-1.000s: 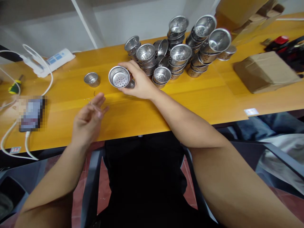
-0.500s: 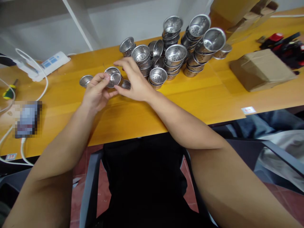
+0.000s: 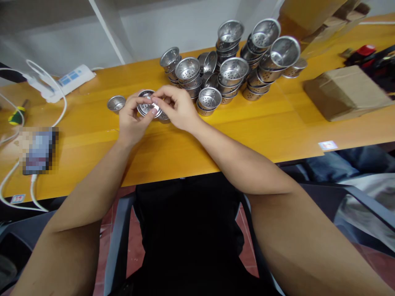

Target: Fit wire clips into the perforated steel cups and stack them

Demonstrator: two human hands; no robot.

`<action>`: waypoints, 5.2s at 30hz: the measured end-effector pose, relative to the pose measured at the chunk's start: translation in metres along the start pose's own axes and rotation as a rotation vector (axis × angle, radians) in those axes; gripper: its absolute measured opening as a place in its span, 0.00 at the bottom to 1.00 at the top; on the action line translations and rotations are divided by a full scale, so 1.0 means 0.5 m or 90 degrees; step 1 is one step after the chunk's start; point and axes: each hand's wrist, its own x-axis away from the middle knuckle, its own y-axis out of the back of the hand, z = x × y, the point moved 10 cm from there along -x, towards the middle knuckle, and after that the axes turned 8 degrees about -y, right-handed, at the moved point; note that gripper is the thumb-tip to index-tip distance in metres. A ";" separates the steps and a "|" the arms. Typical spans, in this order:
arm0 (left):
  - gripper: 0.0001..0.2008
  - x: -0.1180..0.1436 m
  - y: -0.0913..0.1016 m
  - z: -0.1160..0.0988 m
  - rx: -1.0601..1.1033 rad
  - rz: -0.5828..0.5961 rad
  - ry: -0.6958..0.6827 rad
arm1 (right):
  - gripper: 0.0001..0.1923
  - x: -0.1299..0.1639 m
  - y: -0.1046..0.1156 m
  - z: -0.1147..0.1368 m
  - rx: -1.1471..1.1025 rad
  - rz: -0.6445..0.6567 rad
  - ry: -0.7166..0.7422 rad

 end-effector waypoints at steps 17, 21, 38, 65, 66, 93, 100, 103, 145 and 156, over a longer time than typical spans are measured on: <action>0.60 0.002 -0.007 0.055 0.008 0.008 -0.039 | 0.45 -0.035 0.056 -0.038 -0.148 -0.066 -0.035; 0.54 0.006 -0.001 0.029 -0.009 0.000 -0.051 | 0.43 -0.021 0.066 -0.014 -0.131 -0.048 -0.049; 0.57 0.016 -0.041 0.040 0.103 0.029 0.053 | 0.36 0.006 0.021 -0.001 0.051 0.033 -0.019; 0.44 0.023 -0.039 0.010 0.126 0.085 -0.059 | 0.31 0.004 -0.002 0.047 -0.188 0.125 -0.022; 0.43 0.021 -0.038 0.014 0.148 0.081 -0.048 | 0.33 0.004 -0.001 0.056 -0.201 0.156 -0.019; 0.42 0.024 -0.047 0.024 0.162 0.078 -0.169 | 0.41 0.012 -0.011 0.048 -0.211 0.185 -0.056; 0.46 0.018 -0.044 0.026 0.147 0.066 -0.170 | 0.41 0.009 -0.008 0.031 -0.189 0.141 -0.068; 0.50 0.012 -0.036 0.039 0.154 0.044 -0.150 | 0.41 0.006 0.010 0.028 -0.139 0.078 -0.047; 0.46 0.011 -0.032 0.108 0.087 0.013 -0.001 | 0.12 -0.037 0.235 -0.046 0.142 -0.271 0.098; 0.36 0.013 -0.030 0.103 0.110 -0.001 0.038 | 0.13 -0.036 0.238 -0.043 0.151 -0.290 0.091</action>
